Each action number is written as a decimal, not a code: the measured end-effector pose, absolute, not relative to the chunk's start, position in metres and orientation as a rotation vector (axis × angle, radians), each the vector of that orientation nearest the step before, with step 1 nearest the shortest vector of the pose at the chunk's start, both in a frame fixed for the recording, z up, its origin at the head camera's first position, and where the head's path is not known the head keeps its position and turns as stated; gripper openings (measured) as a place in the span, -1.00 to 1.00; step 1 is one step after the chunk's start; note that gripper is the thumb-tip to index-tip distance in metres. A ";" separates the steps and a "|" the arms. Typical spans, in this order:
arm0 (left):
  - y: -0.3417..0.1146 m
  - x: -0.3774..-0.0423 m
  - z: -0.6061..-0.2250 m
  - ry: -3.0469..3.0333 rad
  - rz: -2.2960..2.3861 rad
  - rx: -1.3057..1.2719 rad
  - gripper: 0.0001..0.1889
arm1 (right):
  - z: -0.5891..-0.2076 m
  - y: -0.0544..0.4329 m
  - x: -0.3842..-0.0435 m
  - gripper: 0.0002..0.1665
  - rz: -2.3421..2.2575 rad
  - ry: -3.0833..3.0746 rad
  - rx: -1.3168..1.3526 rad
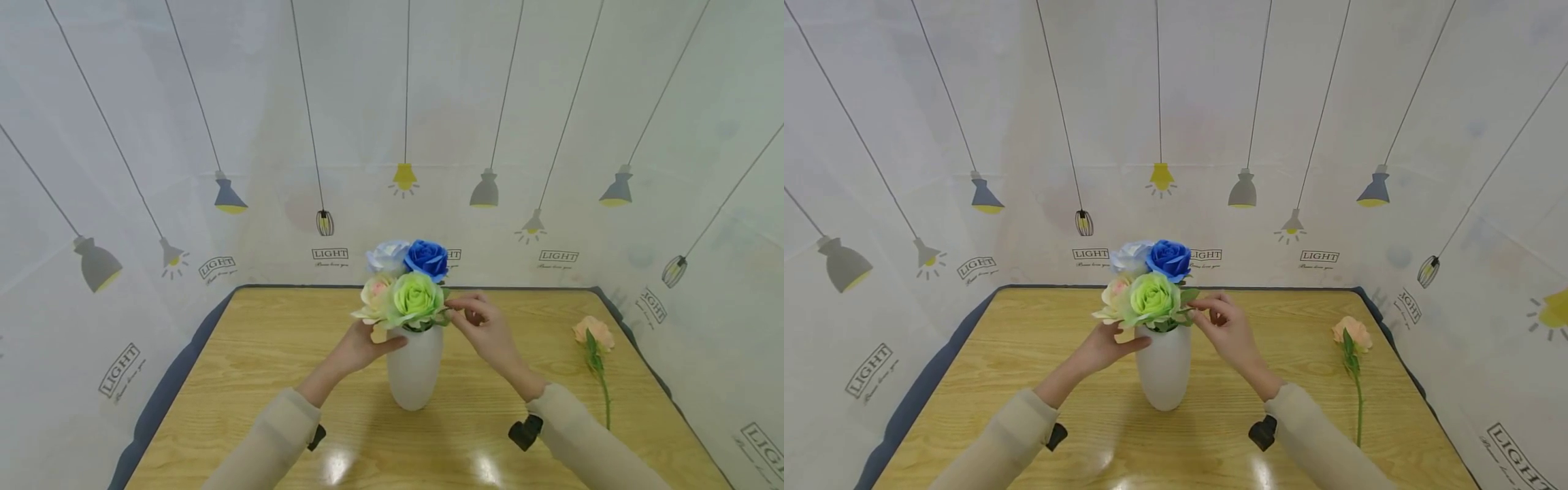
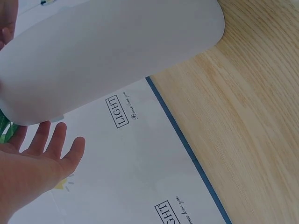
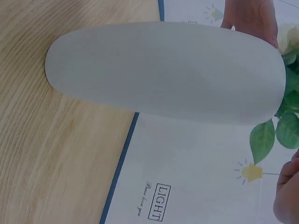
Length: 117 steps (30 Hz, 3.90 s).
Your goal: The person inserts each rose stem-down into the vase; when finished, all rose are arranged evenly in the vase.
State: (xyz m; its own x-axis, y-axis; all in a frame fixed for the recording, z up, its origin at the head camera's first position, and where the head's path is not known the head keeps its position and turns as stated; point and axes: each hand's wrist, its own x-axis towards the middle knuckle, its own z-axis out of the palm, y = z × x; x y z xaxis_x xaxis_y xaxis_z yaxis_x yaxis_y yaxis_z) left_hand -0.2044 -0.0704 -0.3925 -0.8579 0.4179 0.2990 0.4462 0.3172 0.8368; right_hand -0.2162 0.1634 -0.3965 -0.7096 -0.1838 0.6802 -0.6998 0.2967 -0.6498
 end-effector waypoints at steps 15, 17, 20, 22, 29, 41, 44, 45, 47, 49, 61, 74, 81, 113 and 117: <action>-0.071 -0.203 -0.391 -2.540 -1.617 -0.819 -0.25 | -0.480 0.262 -0.251 -0.82 1.430 -2.074 0.575; -0.071 -0.202 -0.390 -2.546 -1.609 -0.816 -0.26 | -0.502 0.281 -0.261 -0.81 1.465 -2.054 0.552; -0.071 -0.202 -0.390 -2.548 -1.606 -0.817 -0.25 | -0.542 0.312 -0.277 -0.78 1.472 -2.050 0.504; -0.070 -0.203 -0.391 -2.535 -1.603 -0.826 -0.25 | -0.545 0.322 -0.272 -0.79 1.397 -2.111 0.378; -0.073 -0.221 -0.414 -2.514 -1.583 -0.846 -0.22 | -0.556 0.362 -0.265 -0.68 1.284 -2.334 0.153; -0.075 -0.226 -0.421 -2.509 -1.593 -0.866 -0.22 | -0.541 0.382 -0.237 -0.43 1.232 -2.583 -0.236; -0.075 -0.226 -0.421 -2.507 -1.600 -0.866 -0.22 | -0.568 0.405 -0.246 -0.41 1.167 -2.584 -0.320; -0.074 -0.226 -0.421 -2.507 -1.599 -0.866 -0.22 | -0.579 0.414 -0.250 -0.39 1.116 -2.599 -0.334; -0.075 -0.226 -0.421 -2.515 -1.596 -0.857 -0.22 | -0.604 0.432 -0.257 -0.40 1.050 -2.600 -0.356; -0.074 -0.226 -0.421 -2.517 -1.593 -0.860 -0.22 | -0.620 0.443 -0.259 -0.39 0.977 -2.615 -0.389; -0.074 -0.222 -0.417 -2.528 -1.604 -0.833 -0.22 | -0.584 0.425 -0.216 -0.29 1.313 -2.483 -0.746; -0.075 -0.226 -0.423 -2.516 -1.598 -0.853 -0.23 | -0.551 0.396 -0.192 -0.38 1.378 -2.551 -0.924; -0.075 -0.226 -0.421 -2.523 -1.589 -0.849 -0.24 | -0.560 0.397 -0.199 -0.45 1.378 -2.534 -1.060; -0.074 -0.225 -0.421 -2.545 -1.576 -0.815 -0.20 | -0.527 0.387 -0.211 -0.31 2.105 -2.436 -0.444; -0.074 -0.225 -0.420 -2.563 -1.573 -0.798 -0.20 | -0.516 0.377 -0.218 -0.28 2.157 -2.371 -0.318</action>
State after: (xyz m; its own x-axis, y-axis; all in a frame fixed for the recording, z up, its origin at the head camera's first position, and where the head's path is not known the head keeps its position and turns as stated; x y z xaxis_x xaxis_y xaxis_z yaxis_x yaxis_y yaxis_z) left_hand -0.2246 -0.0736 -0.4198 -0.8680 0.4069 0.2846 0.4380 0.3574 0.8249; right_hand -0.2180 0.3769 -0.5161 -0.9773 0.0920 -0.1907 0.1985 0.0850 -0.9764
